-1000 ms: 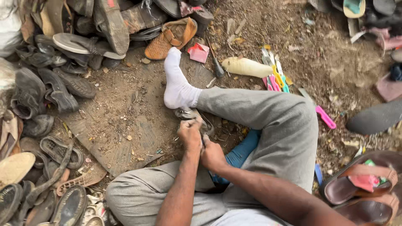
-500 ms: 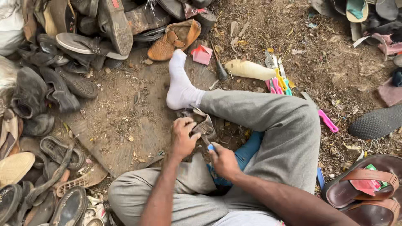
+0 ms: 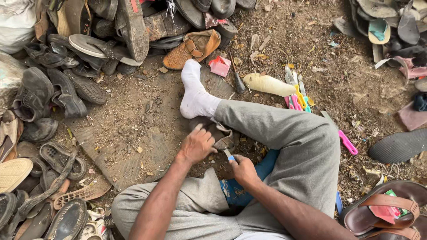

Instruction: The person repairs various shoes and sandals by hand using a small blade and stitching tools, cutting materials and joining parts while sitting on a ground littered with footwear.

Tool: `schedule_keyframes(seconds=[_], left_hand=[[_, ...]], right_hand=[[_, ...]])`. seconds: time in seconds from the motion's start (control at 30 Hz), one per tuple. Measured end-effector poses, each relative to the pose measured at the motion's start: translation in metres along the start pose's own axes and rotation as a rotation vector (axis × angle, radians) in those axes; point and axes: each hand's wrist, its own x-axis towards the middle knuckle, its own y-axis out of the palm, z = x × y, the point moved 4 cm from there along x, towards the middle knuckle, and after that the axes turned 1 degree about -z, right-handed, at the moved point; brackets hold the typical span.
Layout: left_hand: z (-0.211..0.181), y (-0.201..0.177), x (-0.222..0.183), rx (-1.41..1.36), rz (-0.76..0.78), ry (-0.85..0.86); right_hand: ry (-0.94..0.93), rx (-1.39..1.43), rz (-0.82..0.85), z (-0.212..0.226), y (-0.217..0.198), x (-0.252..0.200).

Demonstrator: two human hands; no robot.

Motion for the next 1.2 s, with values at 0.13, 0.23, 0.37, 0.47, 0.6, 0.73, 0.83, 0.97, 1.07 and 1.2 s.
schedule_keyframes(seconds=[0.13,0.23,0.37,0.47,0.6,0.73,0.83,0.97,1.07,1.2], left_hand=[[0.002,0.026,-0.025,-0.036,0.211,-0.295],[0.022,0.030,-0.044,-0.054,-0.032,-0.596],[0.038,0.029,-0.060,-0.409,-0.298,-0.797],[0.048,0.033,-0.060,-0.564,-0.059,-1.276],[0.049,0.033,-0.057,-0.587,-0.162,-1.268],[0.053,0.042,-0.060,-0.481,-0.479,-0.987],[0.055,0.055,-0.065,-0.429,-0.649,-0.835],[0.071,0.067,-0.065,-0.398,-0.568,-1.008],[0.066,0.068,-0.073,-0.542,-0.606,-1.138],[0.063,0.065,-0.074,-0.448,-0.699,-1.089]], right_hand=[[-0.331,-0.305,-0.104,0.034,-0.005,0.025],[-0.374,-0.351,0.000,0.054,0.017,0.043],[-0.342,-0.488,0.087,0.077,0.037,0.068],[-0.389,-0.490,0.012,0.088,0.041,0.069],[-0.497,-0.472,-0.053,0.096,0.050,0.053],[-0.367,-0.554,-0.167,0.091,0.068,0.051],[-0.516,-0.489,-0.203,0.078,0.067,0.070],[-0.767,-0.423,-0.121,0.037,0.075,0.035],[-0.708,-0.216,-0.164,0.034,0.081,0.031],[-0.434,-0.354,0.004,0.049,0.100,0.060]])
